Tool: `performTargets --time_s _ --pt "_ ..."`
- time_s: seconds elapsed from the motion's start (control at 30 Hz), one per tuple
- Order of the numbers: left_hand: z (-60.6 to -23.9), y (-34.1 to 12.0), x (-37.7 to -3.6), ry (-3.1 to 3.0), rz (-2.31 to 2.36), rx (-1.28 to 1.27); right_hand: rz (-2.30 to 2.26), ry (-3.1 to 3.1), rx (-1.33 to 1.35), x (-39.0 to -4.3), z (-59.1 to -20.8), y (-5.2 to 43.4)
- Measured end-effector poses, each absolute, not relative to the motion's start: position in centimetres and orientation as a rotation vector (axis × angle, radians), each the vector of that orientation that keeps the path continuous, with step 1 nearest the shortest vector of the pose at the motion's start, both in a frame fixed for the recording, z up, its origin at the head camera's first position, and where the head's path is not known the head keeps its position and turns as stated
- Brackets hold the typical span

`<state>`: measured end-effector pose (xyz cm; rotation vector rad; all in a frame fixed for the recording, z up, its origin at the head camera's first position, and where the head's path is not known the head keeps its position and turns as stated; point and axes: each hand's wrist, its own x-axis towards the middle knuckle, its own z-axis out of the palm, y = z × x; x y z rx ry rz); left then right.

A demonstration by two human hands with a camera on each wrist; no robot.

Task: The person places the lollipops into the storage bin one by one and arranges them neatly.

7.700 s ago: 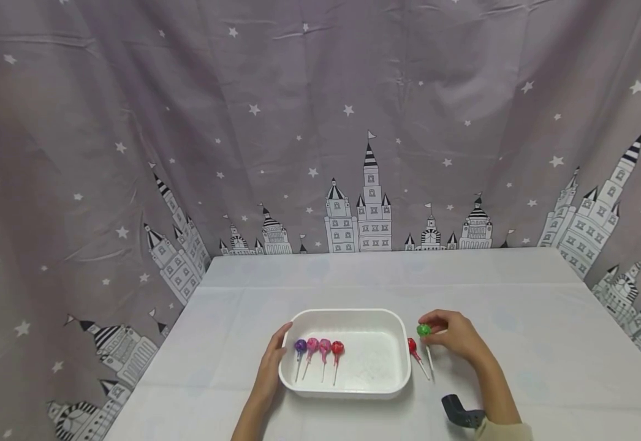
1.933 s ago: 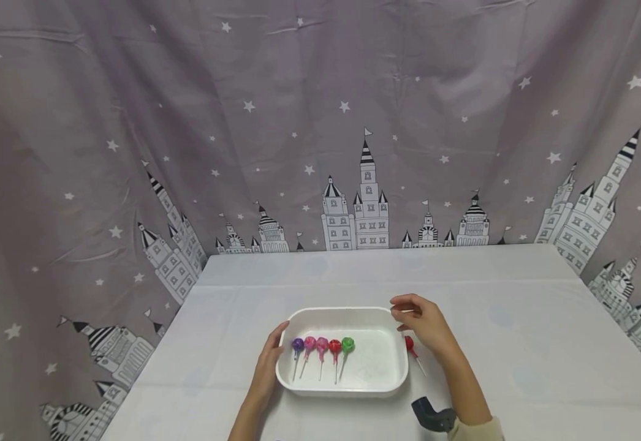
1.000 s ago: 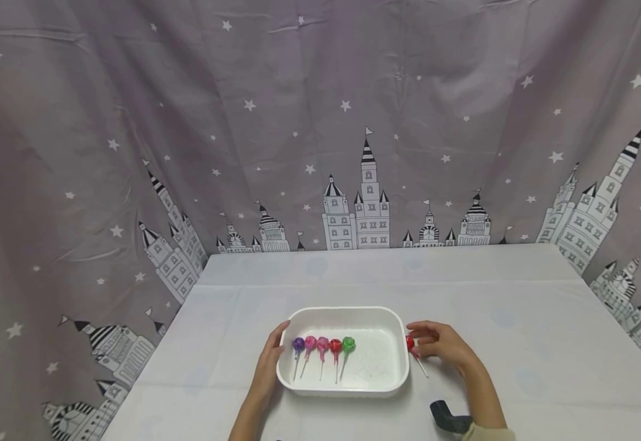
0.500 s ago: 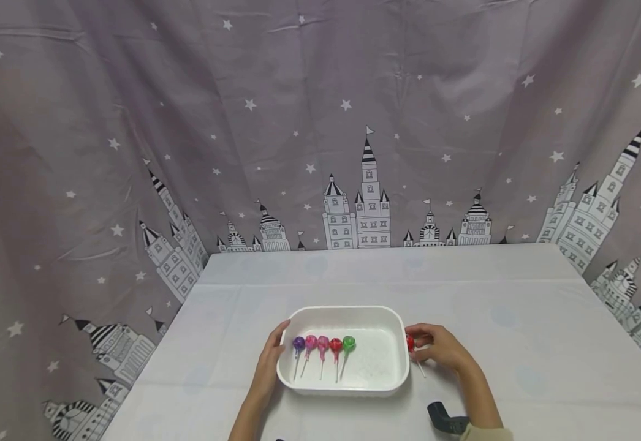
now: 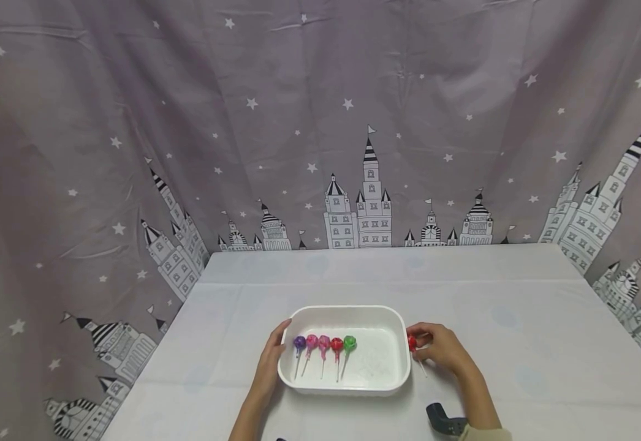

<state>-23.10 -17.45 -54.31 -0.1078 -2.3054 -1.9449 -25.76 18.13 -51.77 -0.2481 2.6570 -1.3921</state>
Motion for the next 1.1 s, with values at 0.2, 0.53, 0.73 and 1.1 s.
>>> performTargets --time_s 0.2,0.53,0.73,1.1 --pt "-54.4 -17.5 -23.1 -2.306 -1.953 -0.111 -1.404 2.656 -0.215 -25.7 -51.7 18.4" --pt "-54.5 -17.6 -23.3 -2.301 -1.969 -0.118 -1.540 2.587 -0.206 -25.3 -50.4 19.5" --pt "-53.0 -17.2 -22.6 -2.308 -1.953 -0.124 -1.562 2.605 -0.235 -25.4 -49.6 19.6" --pt "-54.5 -17.5 -23.3 -2.300 -1.958 -0.104 -1.678 2.555 -0.335 -25.5 -47.3 17.9"
